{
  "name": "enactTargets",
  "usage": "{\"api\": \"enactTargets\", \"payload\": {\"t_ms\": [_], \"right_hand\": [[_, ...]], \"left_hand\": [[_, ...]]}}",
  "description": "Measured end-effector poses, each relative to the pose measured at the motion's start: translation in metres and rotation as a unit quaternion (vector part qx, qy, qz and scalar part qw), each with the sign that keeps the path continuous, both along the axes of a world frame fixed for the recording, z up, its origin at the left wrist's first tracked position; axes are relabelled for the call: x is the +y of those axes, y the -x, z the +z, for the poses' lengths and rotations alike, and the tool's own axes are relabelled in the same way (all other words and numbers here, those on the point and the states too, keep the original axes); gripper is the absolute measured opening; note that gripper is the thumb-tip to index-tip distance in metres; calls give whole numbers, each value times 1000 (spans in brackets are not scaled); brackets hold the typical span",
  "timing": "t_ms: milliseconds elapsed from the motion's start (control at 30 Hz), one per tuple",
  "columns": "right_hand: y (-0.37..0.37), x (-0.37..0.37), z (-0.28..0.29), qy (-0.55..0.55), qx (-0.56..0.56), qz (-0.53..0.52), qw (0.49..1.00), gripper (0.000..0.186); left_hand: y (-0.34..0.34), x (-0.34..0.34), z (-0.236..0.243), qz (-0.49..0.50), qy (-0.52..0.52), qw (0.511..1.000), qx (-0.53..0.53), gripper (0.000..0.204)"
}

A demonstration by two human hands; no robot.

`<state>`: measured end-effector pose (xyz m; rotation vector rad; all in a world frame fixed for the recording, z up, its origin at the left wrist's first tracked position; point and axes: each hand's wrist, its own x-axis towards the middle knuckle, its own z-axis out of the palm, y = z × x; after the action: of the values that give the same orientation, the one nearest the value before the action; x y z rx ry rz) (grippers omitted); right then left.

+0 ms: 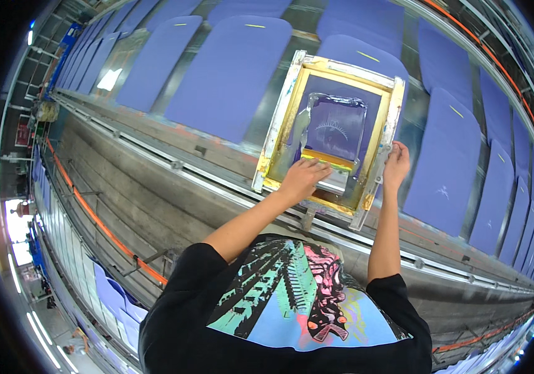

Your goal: The person pours purple ink onto a screen printing frame and uses a squeegee to spread the ink across the mesh. They then move the frame to a conveyor belt and repeatedly pull the squeegee across the screen to print a design onto a series of purple fabric pieces.

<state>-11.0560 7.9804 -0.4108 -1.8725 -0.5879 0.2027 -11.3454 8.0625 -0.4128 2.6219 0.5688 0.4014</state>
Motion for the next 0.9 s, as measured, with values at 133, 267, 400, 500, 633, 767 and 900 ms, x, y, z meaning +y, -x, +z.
{"api": "enactTargets", "payload": {"t_ms": [133, 267, 400, 500, 633, 767, 900], "right_hand": [[96, 77, 17, -37, 54, 21, 998, 18], [205, 172, -14, -41, 86, 23, 995, 19], [262, 232, -46, -4, 94, 11, 995, 19], [298, 262, -55, 20, 71, -7, 997, 20], [320, 284, -61, 21, 72, -6, 997, 19], [326, 293, -59, 64, 63, -22, 996, 20], [326, 296, -66, 60, 54, -36, 996, 21]], "left_hand": [[77, 68, 24, 34, 20, 999, 14, 66], [182, 167, 11, 49, 35, 998, 15, 62], [247, 237, -1, 66, 29, 997, 4, 59], [279, 270, 6, 95, 36, 995, 17, 58], [319, 265, -10, 110, 30, 992, 48, 62], [348, 249, -12, 52, -1, 996, 72, 67], [333, 275, -22, 46, -49, 996, 56, 61]]}}
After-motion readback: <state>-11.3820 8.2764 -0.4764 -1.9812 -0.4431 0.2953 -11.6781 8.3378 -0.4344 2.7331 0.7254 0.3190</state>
